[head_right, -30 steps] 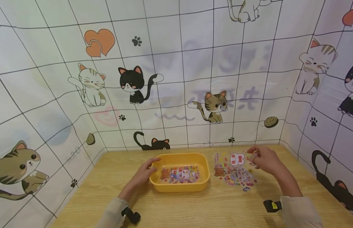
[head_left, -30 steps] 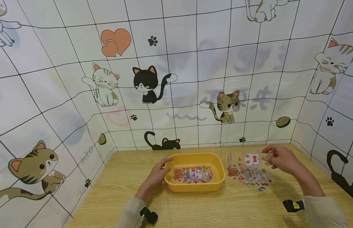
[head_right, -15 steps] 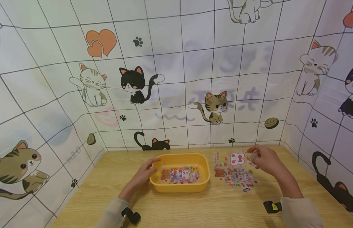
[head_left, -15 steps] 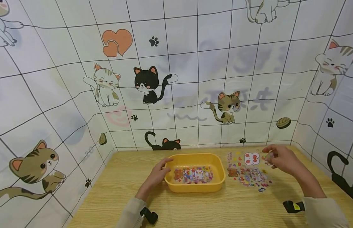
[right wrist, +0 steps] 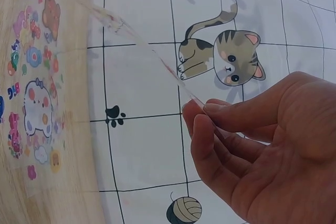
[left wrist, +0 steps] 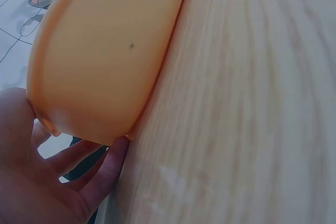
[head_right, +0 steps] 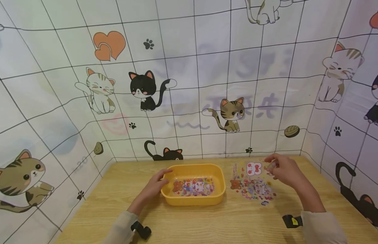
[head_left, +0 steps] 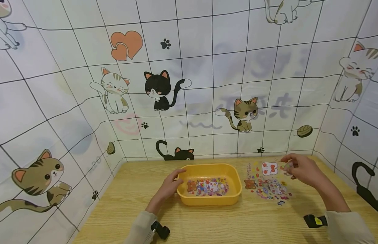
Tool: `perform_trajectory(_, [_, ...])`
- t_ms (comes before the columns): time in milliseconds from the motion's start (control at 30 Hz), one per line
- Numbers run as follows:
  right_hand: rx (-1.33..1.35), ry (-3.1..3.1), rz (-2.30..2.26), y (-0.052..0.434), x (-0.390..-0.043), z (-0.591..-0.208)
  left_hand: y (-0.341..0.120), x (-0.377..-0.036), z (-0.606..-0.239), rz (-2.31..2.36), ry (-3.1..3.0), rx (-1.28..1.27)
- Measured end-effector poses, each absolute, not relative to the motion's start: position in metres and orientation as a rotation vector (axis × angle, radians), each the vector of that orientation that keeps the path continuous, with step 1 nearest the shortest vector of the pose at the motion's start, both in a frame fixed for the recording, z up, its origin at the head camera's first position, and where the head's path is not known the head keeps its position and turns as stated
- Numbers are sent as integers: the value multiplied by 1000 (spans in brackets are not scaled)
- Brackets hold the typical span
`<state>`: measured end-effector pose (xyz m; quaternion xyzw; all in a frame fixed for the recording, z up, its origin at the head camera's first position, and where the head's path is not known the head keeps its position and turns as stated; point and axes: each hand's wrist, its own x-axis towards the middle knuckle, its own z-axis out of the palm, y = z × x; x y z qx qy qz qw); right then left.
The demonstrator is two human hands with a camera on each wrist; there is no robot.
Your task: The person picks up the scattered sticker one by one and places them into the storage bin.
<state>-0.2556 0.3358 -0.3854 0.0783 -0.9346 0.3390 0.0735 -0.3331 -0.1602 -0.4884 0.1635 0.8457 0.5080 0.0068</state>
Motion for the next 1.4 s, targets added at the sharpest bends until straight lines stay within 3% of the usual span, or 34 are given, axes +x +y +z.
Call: perform_trajectory(1400, [303, -2788, 994, 312, -256, -386, -161, -334, -490, 1602, 2631, 519])
